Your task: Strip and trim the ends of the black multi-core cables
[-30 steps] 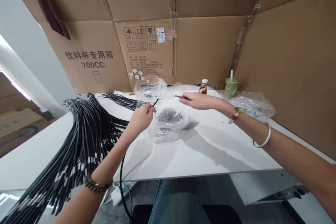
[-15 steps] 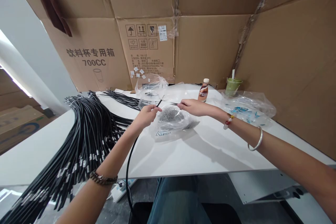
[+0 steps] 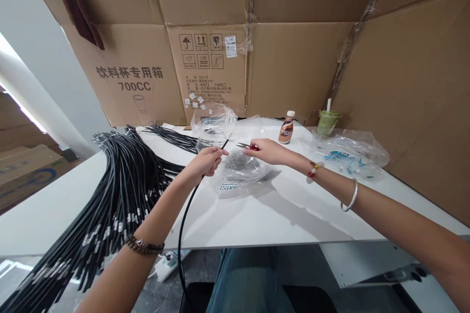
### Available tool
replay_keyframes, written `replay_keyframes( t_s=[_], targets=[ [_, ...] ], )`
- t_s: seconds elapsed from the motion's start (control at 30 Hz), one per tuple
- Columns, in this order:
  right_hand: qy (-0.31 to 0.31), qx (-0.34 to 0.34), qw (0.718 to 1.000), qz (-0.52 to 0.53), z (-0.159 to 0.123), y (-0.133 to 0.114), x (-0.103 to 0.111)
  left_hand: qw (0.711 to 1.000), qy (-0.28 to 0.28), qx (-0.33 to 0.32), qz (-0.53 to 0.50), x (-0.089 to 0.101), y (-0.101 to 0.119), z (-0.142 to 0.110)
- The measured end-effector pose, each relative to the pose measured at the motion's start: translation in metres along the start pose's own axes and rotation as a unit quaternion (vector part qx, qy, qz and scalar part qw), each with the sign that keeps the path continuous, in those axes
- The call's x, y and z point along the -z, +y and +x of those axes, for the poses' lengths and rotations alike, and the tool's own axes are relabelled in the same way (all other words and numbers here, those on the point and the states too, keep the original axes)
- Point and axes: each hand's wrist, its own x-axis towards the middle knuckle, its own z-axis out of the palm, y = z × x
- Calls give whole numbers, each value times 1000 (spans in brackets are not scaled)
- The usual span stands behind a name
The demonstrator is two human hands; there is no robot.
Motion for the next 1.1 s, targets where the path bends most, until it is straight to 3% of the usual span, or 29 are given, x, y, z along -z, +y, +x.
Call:
replay_keyframes(
  t_s=[0.3, 0.67, 0.87, 1.1],
  targets=[
    [51, -29, 998, 13, 4, -2, -8, 998, -29, 8, -57, 3, 0, 1],
    [63, 14, 997, 36, 8, -2, -17, 993, -58, 43, -94, 3, 9, -8],
    [29, 7, 999, 45, 18, 0, -21, 997, -48, 52, -20, -1, 11, -7],
    [-86, -14, 995, 53, 31, 0, -11, 983, -20, 70, 166, -5, 18, 13]
  ],
)
